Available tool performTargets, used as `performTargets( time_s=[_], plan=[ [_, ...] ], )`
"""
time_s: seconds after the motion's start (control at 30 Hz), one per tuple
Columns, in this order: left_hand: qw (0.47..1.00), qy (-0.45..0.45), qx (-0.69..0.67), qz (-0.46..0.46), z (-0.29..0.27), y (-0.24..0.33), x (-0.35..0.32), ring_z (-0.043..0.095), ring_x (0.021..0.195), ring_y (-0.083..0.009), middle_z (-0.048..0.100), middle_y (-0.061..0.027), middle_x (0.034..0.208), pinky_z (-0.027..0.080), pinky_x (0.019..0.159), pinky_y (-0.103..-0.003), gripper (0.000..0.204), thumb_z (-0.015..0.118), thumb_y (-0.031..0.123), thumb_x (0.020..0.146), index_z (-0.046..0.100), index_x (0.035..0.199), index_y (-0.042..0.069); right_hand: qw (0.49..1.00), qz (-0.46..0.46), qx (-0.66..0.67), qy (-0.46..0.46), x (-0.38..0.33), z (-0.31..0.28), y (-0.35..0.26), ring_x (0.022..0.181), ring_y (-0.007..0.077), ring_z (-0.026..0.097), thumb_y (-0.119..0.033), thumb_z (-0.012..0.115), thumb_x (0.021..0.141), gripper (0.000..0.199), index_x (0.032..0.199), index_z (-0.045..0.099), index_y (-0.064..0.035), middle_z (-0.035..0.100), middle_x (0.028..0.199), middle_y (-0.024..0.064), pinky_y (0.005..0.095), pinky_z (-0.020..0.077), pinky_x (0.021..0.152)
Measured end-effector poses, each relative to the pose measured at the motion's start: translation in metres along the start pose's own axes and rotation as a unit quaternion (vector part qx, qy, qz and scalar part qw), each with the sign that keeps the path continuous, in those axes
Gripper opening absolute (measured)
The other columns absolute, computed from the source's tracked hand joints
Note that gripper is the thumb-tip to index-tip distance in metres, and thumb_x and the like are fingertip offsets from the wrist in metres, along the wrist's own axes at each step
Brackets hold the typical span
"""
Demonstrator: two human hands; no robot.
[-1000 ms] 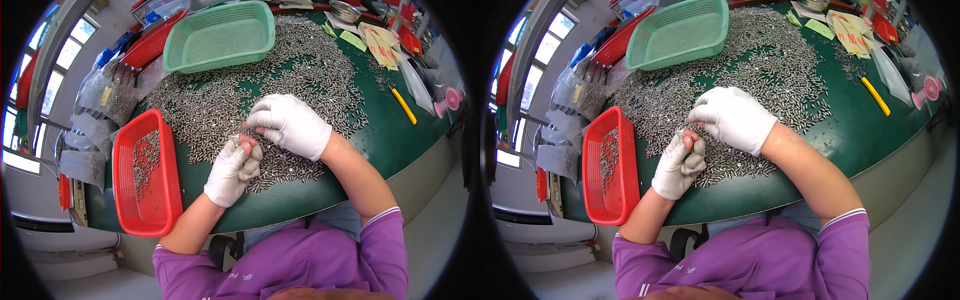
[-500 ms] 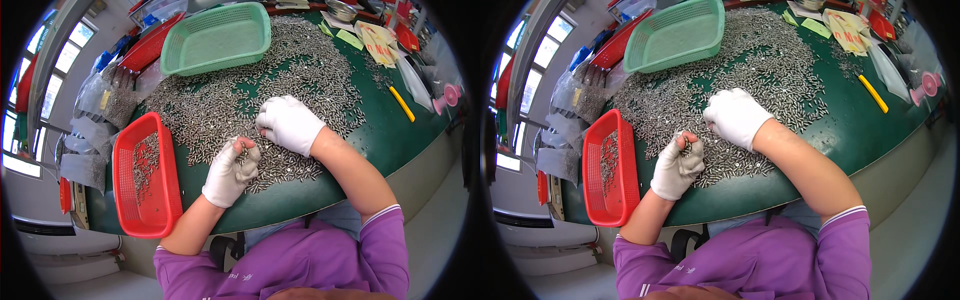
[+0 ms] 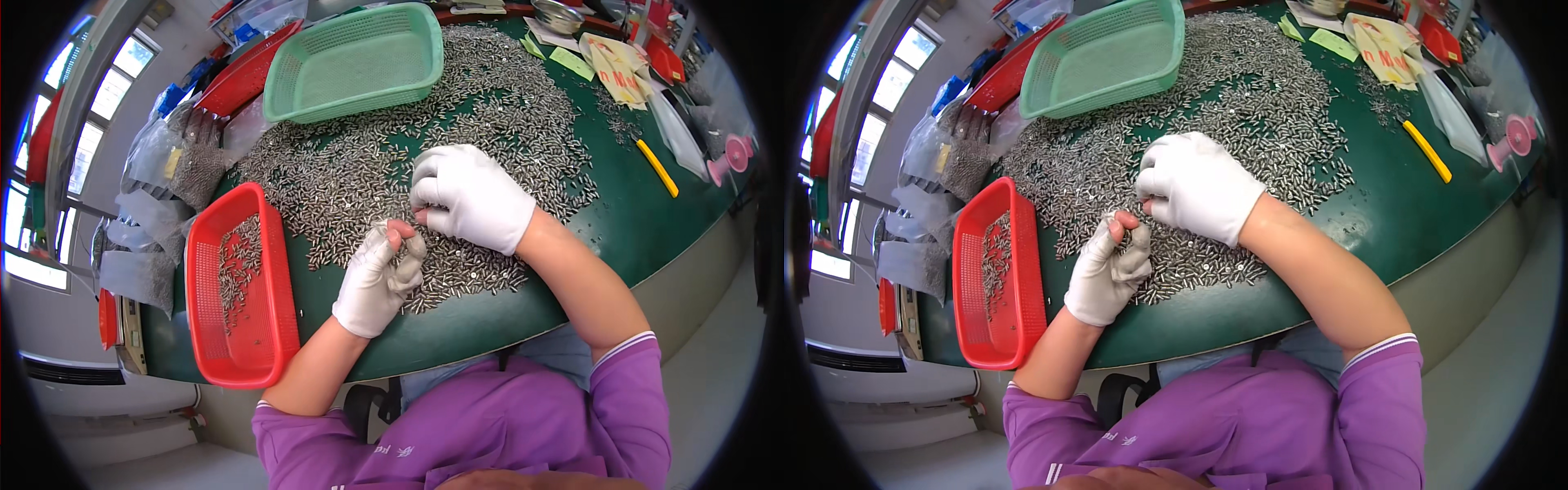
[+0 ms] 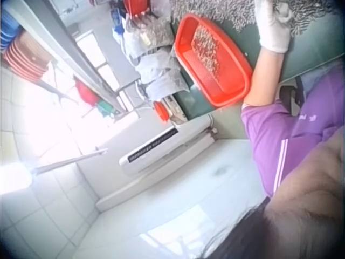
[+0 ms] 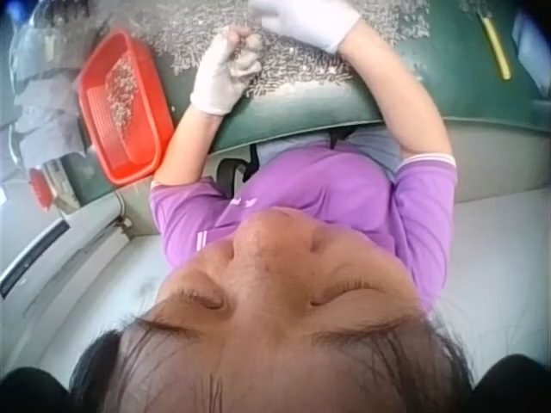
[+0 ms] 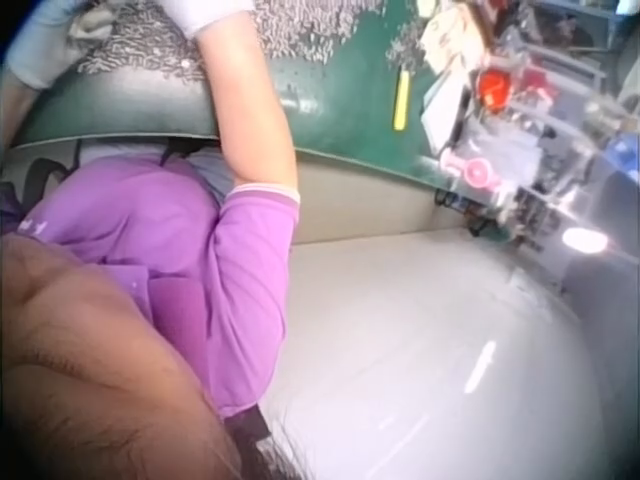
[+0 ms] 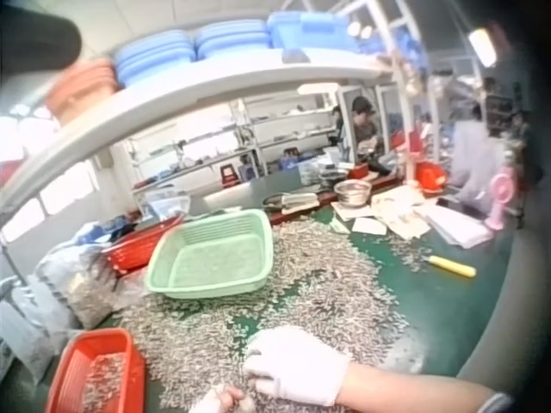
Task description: Inspecting and sorting small metal components on a workbench.
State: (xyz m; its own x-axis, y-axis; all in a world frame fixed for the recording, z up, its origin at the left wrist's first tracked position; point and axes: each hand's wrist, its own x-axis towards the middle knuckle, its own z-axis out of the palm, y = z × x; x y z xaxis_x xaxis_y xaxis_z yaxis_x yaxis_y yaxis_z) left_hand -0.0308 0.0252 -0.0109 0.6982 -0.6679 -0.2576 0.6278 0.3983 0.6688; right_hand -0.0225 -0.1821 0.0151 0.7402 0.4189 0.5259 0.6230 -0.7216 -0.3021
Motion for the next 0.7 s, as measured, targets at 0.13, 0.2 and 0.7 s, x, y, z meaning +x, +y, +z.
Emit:
performTargets(
  time_s=[0.13, 0.2, 0.7],
  plan=[
    [1.000, -0.018, 0.000, 0.000, 0.002, 0.000, 0.002, 0.047, 0.065, -0.0070, 0.057, -0.0016, 0.091, 0.036, 0.056, -0.019, 0.022, 0.061, 0.028, 0.090, 0.053, 0.104, 0.013, 0.994, -0.091, 0.032, 0.052, 0.005, -0.008, -0.003, 0.092, 0.0215, 0.059, -0.026, 0.071, 0.070, 0.017, 0.078, 0.065, -0.0121, 0.062, 0.086, 0.0013, 0.0369, 0.0458, 0.077],
    [0.999, -0.043, 0.000, -0.008, 0.000, 0.001, 0.003, 0.046, 0.064, -0.0055, 0.058, -0.0006, 0.092, 0.035, 0.055, -0.017, 0.021, 0.062, 0.027, 0.090, 0.054, 0.104, 0.014, 0.992, -0.105, 0.046, 0.052, 0.006, -0.009, -0.007, 0.094, 0.0235, 0.059, -0.026, 0.071, 0.069, 0.019, 0.080, 0.063, -0.0118, 0.061, 0.087, 0.0016, 0.0380, 0.0462, 0.077],
    [0.999, -0.030, 0.002, -0.028, 0.001, 0.001, 0.000, 0.047, 0.064, -0.0080, 0.059, -0.0034, 0.090, 0.037, 0.058, -0.021, 0.023, 0.062, 0.031, 0.089, 0.054, 0.101, 0.013, 0.992, 0.059, -0.015, -0.113, -0.007, 0.008, 0.006, 0.096, 0.0235, 0.060, -0.020, 0.068, 0.069, 0.018, 0.084, 0.070, -0.0106, 0.065, 0.097, 0.0047, 0.0381, 0.0475, 0.082]
  ],
)
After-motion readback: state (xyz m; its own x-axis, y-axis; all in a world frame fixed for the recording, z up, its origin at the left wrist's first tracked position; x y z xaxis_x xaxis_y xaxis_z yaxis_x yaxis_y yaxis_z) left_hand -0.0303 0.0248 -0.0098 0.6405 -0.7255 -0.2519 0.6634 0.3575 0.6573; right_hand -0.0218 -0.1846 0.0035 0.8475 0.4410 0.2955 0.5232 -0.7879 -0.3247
